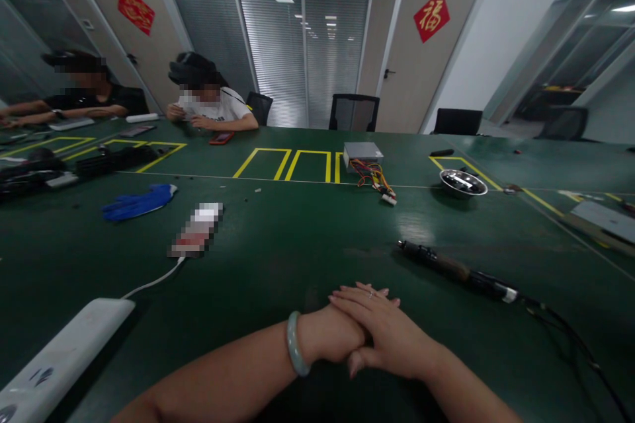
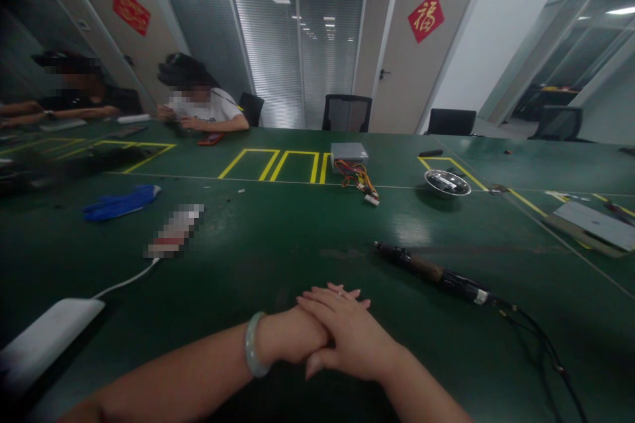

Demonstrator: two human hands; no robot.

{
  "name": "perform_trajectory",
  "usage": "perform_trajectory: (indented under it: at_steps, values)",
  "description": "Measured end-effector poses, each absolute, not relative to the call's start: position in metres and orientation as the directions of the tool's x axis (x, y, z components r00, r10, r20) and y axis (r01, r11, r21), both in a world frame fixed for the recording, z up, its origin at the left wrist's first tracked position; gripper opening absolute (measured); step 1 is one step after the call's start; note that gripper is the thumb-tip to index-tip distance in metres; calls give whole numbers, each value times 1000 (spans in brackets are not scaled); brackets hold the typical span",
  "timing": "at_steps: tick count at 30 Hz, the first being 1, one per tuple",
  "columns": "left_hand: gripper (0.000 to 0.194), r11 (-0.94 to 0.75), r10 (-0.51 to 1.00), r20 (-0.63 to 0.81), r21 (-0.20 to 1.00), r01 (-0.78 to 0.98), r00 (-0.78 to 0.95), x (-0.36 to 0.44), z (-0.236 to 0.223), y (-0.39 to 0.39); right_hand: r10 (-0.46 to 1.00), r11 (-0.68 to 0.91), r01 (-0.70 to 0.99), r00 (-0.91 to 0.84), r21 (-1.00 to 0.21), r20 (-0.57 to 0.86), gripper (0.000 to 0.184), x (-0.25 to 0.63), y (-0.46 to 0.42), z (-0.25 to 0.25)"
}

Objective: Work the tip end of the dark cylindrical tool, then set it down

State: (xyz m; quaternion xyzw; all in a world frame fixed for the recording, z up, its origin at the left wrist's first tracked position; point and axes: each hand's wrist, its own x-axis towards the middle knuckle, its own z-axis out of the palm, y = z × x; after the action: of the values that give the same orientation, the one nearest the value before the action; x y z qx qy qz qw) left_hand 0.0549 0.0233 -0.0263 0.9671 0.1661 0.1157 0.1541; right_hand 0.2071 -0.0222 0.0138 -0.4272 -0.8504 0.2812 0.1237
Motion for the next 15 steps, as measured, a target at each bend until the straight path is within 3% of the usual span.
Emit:
perform_trajectory:
  at_steps: [2,5,7,9,12,15]
  values:
    - [68,-926,162,202,369,78,966,49,-13,27,870,422,744,-493,-518,3,76,224,-17,14]
    - [66,-903,144,171,426,59,975,46,4,29,970,232,888,-183,-397,158,60,273,-8,14]
    - [67,-886,143,125,458,70,982,46,10,29,961,64,947,26,-314,276,62,319,-6,10]
    - [67,-873,134,95,483,72,986,46,14,30,926,-106,970,177,-218,334,76,369,-11,2]
    - [68,-855,123,61,514,75,991,45,16,31,926,-284,951,304,-119,224,91,430,-25,-16]
    - [68,-844,125,49,530,80,991,45,18,32,929,-354,926,364,-133,61,73,456,-34,-29]
